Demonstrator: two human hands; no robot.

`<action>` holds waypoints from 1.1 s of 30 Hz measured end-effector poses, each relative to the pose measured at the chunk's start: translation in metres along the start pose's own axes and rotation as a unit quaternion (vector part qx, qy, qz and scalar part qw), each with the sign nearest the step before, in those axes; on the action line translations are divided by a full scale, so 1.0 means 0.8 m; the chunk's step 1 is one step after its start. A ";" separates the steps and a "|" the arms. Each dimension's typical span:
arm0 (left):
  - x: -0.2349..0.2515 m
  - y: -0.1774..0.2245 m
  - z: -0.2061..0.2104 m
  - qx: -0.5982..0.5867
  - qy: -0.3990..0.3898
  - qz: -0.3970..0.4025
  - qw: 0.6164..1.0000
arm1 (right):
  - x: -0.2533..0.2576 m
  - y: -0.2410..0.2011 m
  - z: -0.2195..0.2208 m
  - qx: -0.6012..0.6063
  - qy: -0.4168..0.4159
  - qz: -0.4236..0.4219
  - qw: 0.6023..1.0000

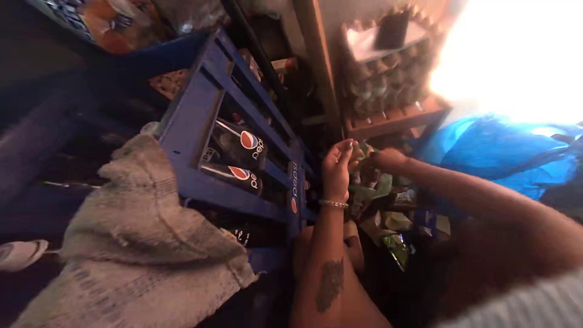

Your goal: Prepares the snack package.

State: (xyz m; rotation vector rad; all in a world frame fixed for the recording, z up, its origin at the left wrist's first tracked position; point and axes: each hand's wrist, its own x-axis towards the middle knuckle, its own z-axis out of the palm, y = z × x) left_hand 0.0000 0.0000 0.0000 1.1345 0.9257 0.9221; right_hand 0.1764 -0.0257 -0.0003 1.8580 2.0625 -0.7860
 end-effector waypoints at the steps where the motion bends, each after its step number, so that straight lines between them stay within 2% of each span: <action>1: -0.002 0.000 -0.001 0.006 0.002 0.004 1.000 | -0.005 0.022 0.007 0.048 0.083 -0.028 0.995; 4: -0.002 -0.004 -0.001 0.031 0.014 0.030 0.999 | -0.021 0.072 0.012 0.125 0.267 -0.081 0.952; 7: 0.000 -0.015 0.005 0.038 0.061 0.066 0.995 | -0.063 0.078 0.015 0.192 0.483 -0.125 0.845; 9: -0.001 -0.020 0.012 -0.002 0.073 0.050 0.996 | -0.089 0.063 0.021 0.227 0.578 -0.143 0.771; 11: -0.009 -0.018 0.019 -0.082 0.029 0.004 0.996 | -0.100 0.047 0.031 0.248 0.624 -0.179 0.719; 14: -0.022 -0.009 0.021 -0.214 -0.105 -0.035 0.970 | -0.102 0.040 0.052 0.264 0.629 -0.217 0.698; 16: -0.029 -0.004 0.018 -0.219 -0.135 -0.045 0.965 | -0.104 0.042 0.061 0.279 0.625 -0.217 0.696; 19: -0.026 -0.010 0.012 -0.157 -0.121 -0.045 0.979 | -0.109 0.044 0.065 0.291 0.625 -0.198 0.697; 21: -0.024 -0.015 0.011 -0.159 -0.078 -0.029 0.984 | -0.111 0.042 0.065 0.328 0.619 -0.167 0.694; 25: -0.013 -0.023 0.010 -0.163 0.019 0.045 0.985 | -0.110 0.035 0.062 0.503 0.529 -0.124 0.672; 29: -0.012 -0.029 0.009 -0.167 0.033 0.083 0.982 | -0.101 0.023 0.063 0.642 0.430 -0.107 0.625; 31: -0.015 -0.033 0.012 -0.164 0.024 0.098 0.981 | -0.095 0.015 0.064 0.687 0.400 -0.115 0.596; 33: -0.017 -0.036 0.018 -0.162 0.006 0.105 0.981 | -0.093 0.009 0.064 0.705 0.384 -0.114 0.585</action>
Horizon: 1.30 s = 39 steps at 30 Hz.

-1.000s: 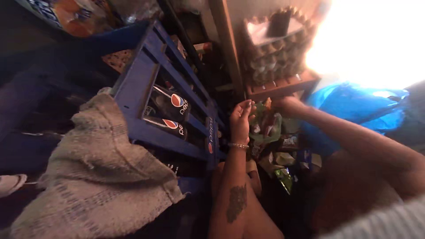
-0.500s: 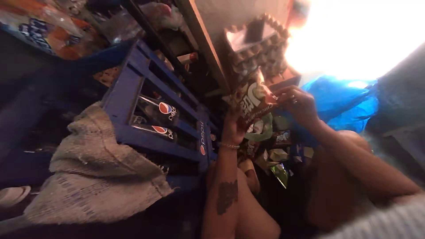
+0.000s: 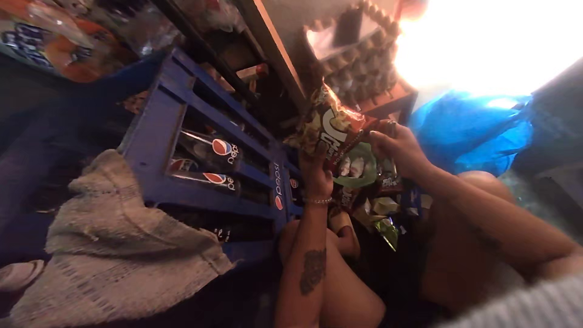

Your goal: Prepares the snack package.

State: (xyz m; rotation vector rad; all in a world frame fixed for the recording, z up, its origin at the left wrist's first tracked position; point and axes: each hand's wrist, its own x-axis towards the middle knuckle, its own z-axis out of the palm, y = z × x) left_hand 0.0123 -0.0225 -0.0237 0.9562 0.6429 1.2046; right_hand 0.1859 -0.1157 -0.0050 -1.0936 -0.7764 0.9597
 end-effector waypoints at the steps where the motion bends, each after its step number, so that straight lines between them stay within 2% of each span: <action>1: -0.001 -0.001 0.002 -0.005 -0.010 -0.001 1.000 | 0.000 0.001 0.002 0.001 -0.001 0.006 1.000; 5: -0.003 -0.004 0.005 -0.007 -0.025 -0.015 1.000 | 0.004 0.003 0.004 -0.002 0.004 -0.002 1.000; 10: -0.006 0.007 0.008 -0.008 -0.008 -0.086 0.996 | 0.002 0.006 0.004 -0.023 -0.018 -0.054 0.998; 13: -0.004 0.013 0.010 -0.041 0.029 -0.150 0.987 | -0.001 0.004 0.005 -0.071 -0.044 -0.109 0.991; 16: -0.010 0.025 0.020 -0.110 0.069 -0.205 0.970 | -0.001 0.008 0.009 -0.060 -0.021 -0.109 0.992; 19: -0.015 0.016 0.013 -0.139 -0.056 -0.209 0.966 | 0.004 0.012 0.010 -0.006 0.026 -0.095 0.995; 22: -0.025 -0.002 0.013 -0.071 -0.174 -0.239 0.953 | 0.007 0.011 0.010 0.025 0.056 -0.075 0.995; 24: -0.032 -0.012 0.015 -0.022 -0.228 -0.245 0.942 | 0.007 0.013 0.011 0.027 0.047 -0.066 0.996; 29: -0.037 -0.009 0.030 -0.012 -0.183 -0.238 0.954 | 0.003 0.018 0.016 -0.004 -0.004 -0.062 0.998; 35: -0.033 -0.006 0.030 -0.037 -0.064 -0.199 0.977 | 0.005 0.022 0.019 -0.025 -0.040 -0.062 0.997; 39: -0.032 -0.001 0.032 -0.052 -0.045 -0.164 0.984 | 0.006 0.023 0.020 -0.010 -0.055 -0.043 0.997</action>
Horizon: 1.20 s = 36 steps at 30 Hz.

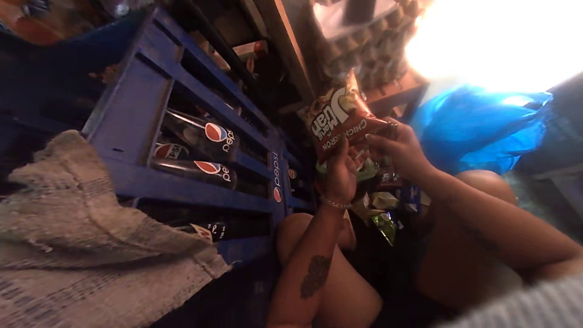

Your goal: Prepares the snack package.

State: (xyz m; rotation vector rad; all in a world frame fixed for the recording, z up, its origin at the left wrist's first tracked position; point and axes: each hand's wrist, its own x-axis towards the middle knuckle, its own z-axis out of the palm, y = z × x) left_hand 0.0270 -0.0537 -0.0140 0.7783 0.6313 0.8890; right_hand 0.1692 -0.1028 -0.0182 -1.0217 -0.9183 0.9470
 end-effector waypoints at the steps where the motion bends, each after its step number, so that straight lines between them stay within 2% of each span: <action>1: 0.000 0.000 0.000 0.002 0.002 0.009 1.000 | 0.000 0.000 0.000 0.006 -0.002 0.005 1.000; 7: -0.001 -0.002 -0.003 0.037 -0.017 0.052 0.998 | 0.000 0.000 -0.001 0.040 -0.004 0.038 0.998; 17: 0.001 -0.003 -0.007 0.103 -0.031 0.102 0.989 | -0.001 -0.003 -0.001 0.057 -0.002 0.045 0.997; 19: 0.000 -0.001 -0.007 0.123 -0.010 0.116 0.986 | 0.000 -0.007 -0.006 -0.003 -0.005 0.031 0.999; 22: 0.003 0.006 -0.014 0.150 0.007 0.143 0.978 | 0.008 -0.016 -0.022 -0.128 0.030 -0.049 0.990; 25: 0.005 0.016 -0.023 0.204 0.011 0.141 0.969 | 0.017 -0.027 -0.043 -0.136 0.070 -0.086 0.984; 29: 0.000 0.024 -0.025 0.387 -0.036 0.066 0.919 | 0.017 -0.041 -0.049 -0.100 0.064 -0.024 0.993; 31: -0.003 0.024 -0.021 0.422 -0.075 0.053 0.902 | 0.015 -0.044 -0.046 -0.105 0.055 0.020 0.993; 36: -0.008 0.027 -0.017 0.455 -0.101 0.047 0.884 | 0.017 -0.036 -0.050 -0.082 0.076 0.098 0.989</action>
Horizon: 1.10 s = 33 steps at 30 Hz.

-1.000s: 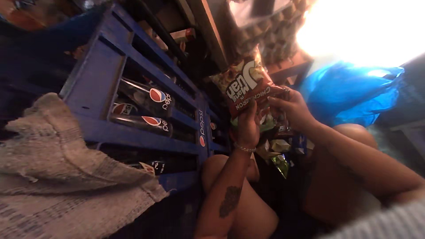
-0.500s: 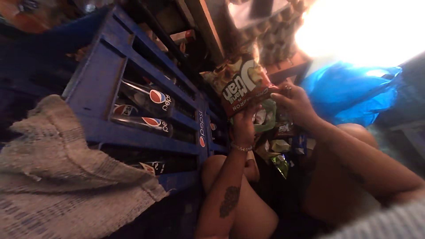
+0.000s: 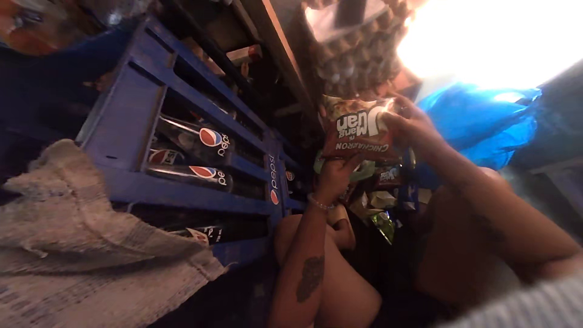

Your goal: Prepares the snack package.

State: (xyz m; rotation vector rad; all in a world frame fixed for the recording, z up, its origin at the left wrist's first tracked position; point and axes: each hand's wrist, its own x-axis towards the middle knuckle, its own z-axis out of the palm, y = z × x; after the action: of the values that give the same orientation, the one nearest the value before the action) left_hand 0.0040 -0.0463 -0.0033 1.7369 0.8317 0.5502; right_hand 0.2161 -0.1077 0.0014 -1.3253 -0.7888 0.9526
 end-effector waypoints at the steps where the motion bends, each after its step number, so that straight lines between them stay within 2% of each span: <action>1: 0.000 -0.003 0.000 -0.019 0.001 0.018 1.000 | 0.001 0.003 0.000 0.024 0.001 0.007 1.000; 3: 0.001 -0.012 0.003 -0.113 -0.006 0.066 0.991 | 0.003 0.010 0.002 0.084 0.005 0.015 0.996; 5: 0.002 -0.017 0.007 -0.201 -0.006 0.074 0.977 | 0.003 0.011 0.005 0.133 0.009 0.027 0.991; 10: 0.001 -0.014 0.006 -0.209 -0.007 0.067 0.976 | 0.003 0.010 0.011 0.125 0.020 0.033 0.991; 13: -0.001 -0.009 0.008 -0.224 0.018 0.066 0.972 | 0.001 0.012 0.017 0.121 0.020 0.067 0.990; 15: 0.004 -0.010 0.009 -0.263 0.060 0.073 0.960 | 0.000 0.016 0.022 0.193 0.026 0.113 0.974; 18: 0.012 -0.009 0.003 -0.320 0.112 0.073 0.938 | 0.002 0.029 0.032 0.329 0.071 0.184 0.924; 20: 0.014 -0.010 -0.001 -0.326 0.149 0.076 0.930 | -0.013 0.036 0.047 0.335 0.080 0.224 0.912; 24: 0.018 -0.012 -0.004 -0.308 0.202 0.081 0.926 | -0.062 0.055 0.091 0.263 -0.100 0.360 0.890; 25: 0.019 -0.013 -0.005 -0.302 0.209 0.085 0.926 | -0.067 0.056 0.098 0.258 -0.140 0.370 0.882; 29: 0.020 -0.018 -0.007 -0.271 0.228 0.118 0.928 | -0.053 0.040 0.086 0.263 -0.184 0.268 0.909; 33: 0.022 -0.020 -0.006 -0.224 0.240 0.151 0.932 | -0.042 0.024 0.067 0.141 -0.204 0.191 0.950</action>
State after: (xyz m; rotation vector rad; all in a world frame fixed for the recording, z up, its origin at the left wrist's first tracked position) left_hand 0.0077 -0.0267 -0.0175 1.3202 0.6953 1.3043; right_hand 0.1517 -0.1156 -0.0100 -1.0582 -0.6801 1.6228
